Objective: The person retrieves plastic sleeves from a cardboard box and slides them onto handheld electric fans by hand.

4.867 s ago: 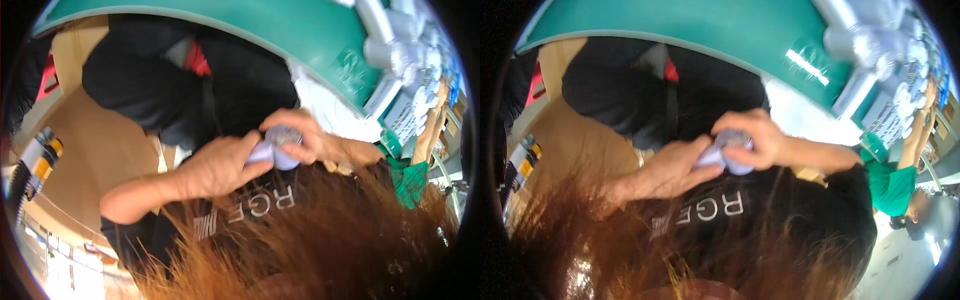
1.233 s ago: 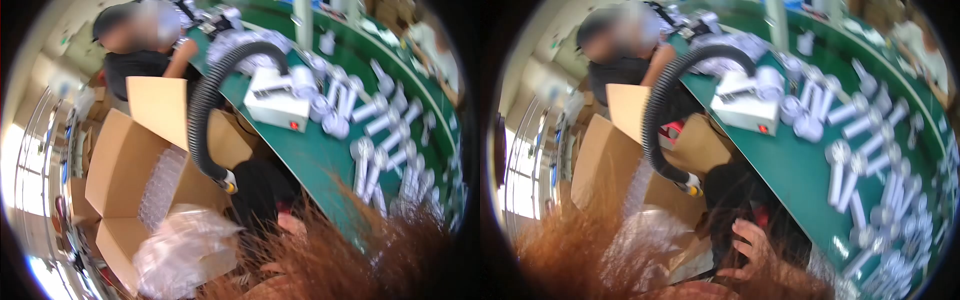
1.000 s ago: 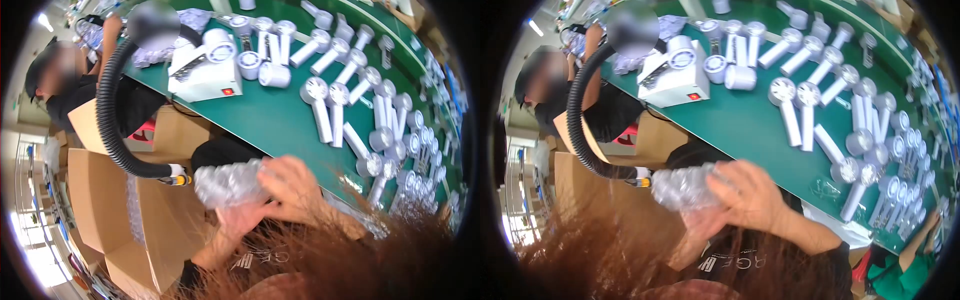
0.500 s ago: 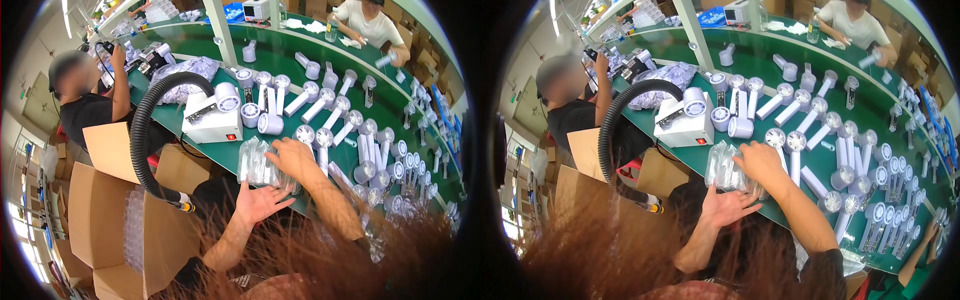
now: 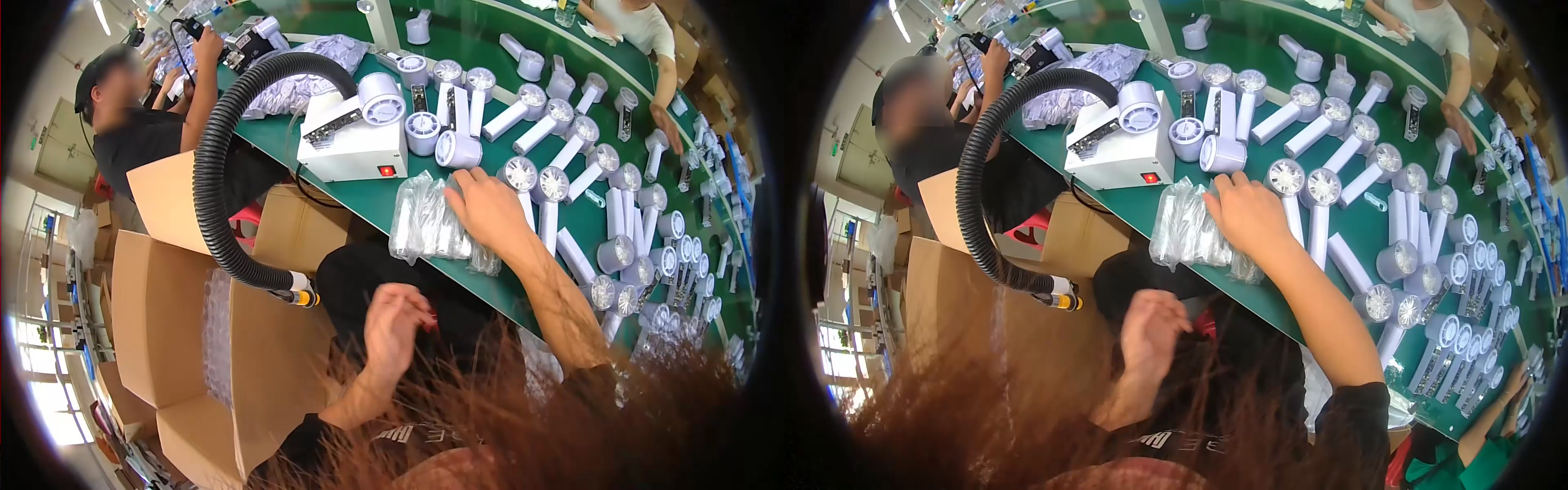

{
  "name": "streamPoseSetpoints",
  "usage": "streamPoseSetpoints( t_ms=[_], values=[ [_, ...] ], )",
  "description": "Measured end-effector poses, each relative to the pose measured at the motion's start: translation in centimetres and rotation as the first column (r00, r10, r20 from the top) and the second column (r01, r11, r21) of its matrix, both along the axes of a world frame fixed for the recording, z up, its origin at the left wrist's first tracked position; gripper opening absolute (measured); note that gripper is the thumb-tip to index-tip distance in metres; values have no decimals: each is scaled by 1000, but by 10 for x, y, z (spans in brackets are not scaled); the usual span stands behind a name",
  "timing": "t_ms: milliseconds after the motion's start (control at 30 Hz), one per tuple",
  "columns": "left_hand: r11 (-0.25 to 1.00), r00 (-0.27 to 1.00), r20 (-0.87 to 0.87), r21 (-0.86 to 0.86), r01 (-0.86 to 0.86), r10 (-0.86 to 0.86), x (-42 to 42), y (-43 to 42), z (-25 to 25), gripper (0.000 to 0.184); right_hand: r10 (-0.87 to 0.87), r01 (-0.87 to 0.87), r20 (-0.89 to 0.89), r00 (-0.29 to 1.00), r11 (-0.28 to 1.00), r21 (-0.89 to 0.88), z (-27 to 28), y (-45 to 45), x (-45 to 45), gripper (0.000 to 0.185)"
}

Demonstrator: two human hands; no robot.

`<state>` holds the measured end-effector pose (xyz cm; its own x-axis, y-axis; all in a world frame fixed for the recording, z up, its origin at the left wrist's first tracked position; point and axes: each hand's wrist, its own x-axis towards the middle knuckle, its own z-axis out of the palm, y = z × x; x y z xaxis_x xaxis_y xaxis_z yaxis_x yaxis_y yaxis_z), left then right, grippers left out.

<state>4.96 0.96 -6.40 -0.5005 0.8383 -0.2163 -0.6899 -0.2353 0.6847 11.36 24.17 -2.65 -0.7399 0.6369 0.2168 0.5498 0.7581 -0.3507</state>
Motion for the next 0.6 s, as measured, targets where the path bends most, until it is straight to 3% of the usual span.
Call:
streamPoseSetpoints(
  t_ms=[33, 67, 133, 167, 200, 267, 367, 533, 600],
  values=[
    [985, 928, -330, 66, -159, 172, -7, 7, 8, 19, 16, -15, -19, 1000, 998, 56, -3, 0, -1, 35],
    [960, 720, -638, 130, -249, 273, -21, 13, 7, 19, 31, -27, -38, 999, 994, 110, -7, -1, -1, 36],
    [950, 356, -927, -1, -314, 117, -48, 33, -1, 47, 50, -45, -52, 997, 995, 91, -13, -1, -6, 41],
    [950, 322, -946, -74, -302, 29, -53, 48, 1, 59, 64, -57, -85, 994, 995, 82, -13, -1, -8, 42],
    [952, 379, -923, -175, -252, -70, -60, 59, -7, 68, 81, -72, -116, 990, 994, 79, -12, 0, -9, 43],
    [955, 331, -936, -201, -218, -121, -62, 75, -11, 76, 105, -100, -137, 985, 994, 41, -10, 3, -12, 48],
    [904, -64, -942, -296, -310, -330, -49, 75, 14, 84, 152, -153, -72, 986, 988, -14, -4, 5, -14, 48],
    [944, 13, -964, -261, -201, -264, -50, 75, 7, 84, 202, -203, -23, 979, 977, -59, 6, 8, -10, 50],
    [937, -25, -950, -301, -176, -310, -52, 76, 11, 83, 238, -233, 48, 970, 968, -93, 14, 10, -13, 47]
  ],
)
